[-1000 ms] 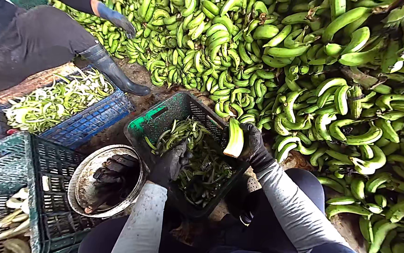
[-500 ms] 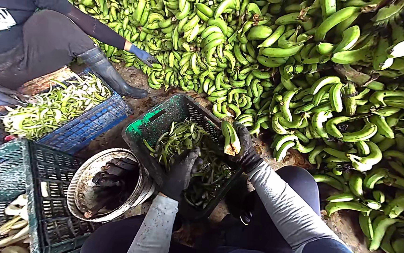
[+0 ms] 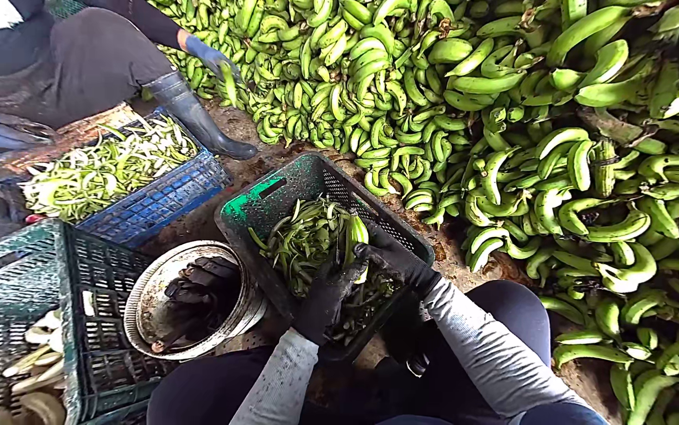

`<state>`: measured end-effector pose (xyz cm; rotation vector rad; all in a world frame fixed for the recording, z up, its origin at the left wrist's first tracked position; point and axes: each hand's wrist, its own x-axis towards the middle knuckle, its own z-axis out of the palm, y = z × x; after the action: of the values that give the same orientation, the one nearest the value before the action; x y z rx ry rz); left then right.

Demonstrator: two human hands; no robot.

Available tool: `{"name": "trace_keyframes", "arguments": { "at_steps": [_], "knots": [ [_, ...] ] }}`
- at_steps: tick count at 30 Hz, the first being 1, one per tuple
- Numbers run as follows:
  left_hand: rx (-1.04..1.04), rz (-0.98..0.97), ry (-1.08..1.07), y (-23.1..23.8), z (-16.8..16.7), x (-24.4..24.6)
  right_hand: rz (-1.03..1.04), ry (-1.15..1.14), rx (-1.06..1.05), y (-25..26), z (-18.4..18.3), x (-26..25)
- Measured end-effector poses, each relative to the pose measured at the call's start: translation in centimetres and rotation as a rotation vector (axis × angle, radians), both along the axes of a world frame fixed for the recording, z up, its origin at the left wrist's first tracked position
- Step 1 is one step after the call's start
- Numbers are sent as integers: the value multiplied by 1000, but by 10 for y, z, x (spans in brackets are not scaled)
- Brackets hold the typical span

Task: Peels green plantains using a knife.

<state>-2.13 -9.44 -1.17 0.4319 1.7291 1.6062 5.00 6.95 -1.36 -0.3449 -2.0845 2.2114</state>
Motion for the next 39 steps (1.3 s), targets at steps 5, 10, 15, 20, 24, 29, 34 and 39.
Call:
{"name": "trace_keyframes", "arguments": {
  "at_steps": [5, 10, 15, 20, 24, 29, 34, 39],
  "knots": [
    [-64, -72, 33, -5, 10, 0, 110, -35, 66, 14, 6, 6],
    [-257, -137, 159, -17, 8, -14, 109, -134, 396, 31, 1, 11],
    [-325, -74, 252, -27, 7, -26, -200, -183, 433, 62, -20, 19],
    [-309, -86, 483, -15, 12, -12, -285, 103, -498, 22, -36, 8],
    [-159, -169, 319, -12, 21, -4, -390, 43, -696, -20, -41, -4],
    [163, 129, -204, -23, 16, -31, -191, 149, -843, -19, -50, -4],
    [-391, 39, 125, -36, -21, -56, -501, 101, -472, -43, -3, 3],
    [-549, -53, 282, -49, -23, -39, -142, 111, -146, -119, 39, -33]
  ]
}}
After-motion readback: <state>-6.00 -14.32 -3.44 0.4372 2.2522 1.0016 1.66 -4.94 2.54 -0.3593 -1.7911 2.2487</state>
